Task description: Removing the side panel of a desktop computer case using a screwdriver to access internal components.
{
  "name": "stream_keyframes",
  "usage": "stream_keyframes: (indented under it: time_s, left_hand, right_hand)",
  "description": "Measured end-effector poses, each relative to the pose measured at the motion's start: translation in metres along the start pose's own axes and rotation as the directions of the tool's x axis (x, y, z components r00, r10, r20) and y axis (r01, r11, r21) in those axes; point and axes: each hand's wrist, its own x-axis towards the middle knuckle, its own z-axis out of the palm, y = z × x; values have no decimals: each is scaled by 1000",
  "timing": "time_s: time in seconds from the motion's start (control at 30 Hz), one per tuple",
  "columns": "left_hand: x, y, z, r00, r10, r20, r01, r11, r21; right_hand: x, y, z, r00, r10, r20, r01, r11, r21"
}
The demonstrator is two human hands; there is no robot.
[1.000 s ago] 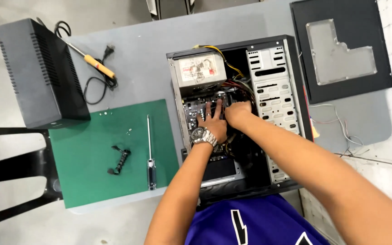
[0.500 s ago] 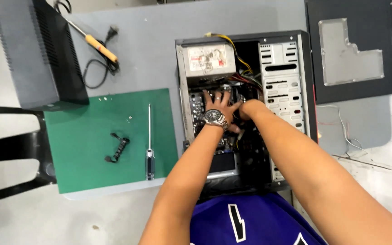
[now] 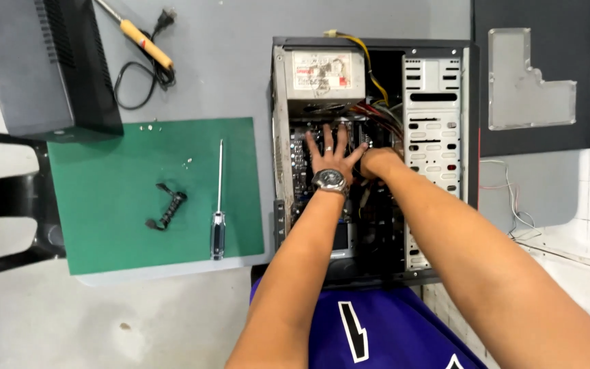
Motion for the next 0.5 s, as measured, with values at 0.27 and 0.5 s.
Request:
stream_keyframes:
  time_s: [0.27,0.5]
  left_hand:
    - [-15,-1,-27,993,-27,115,13,992,124]
    - [-39,-24,-36,996,48,-76,-63,976,-209]
  right_hand:
    - [-41,-4,-45,984,-178,12,178,982,-66]
    - [-20,23,-39,953,-302,11,299,947,114]
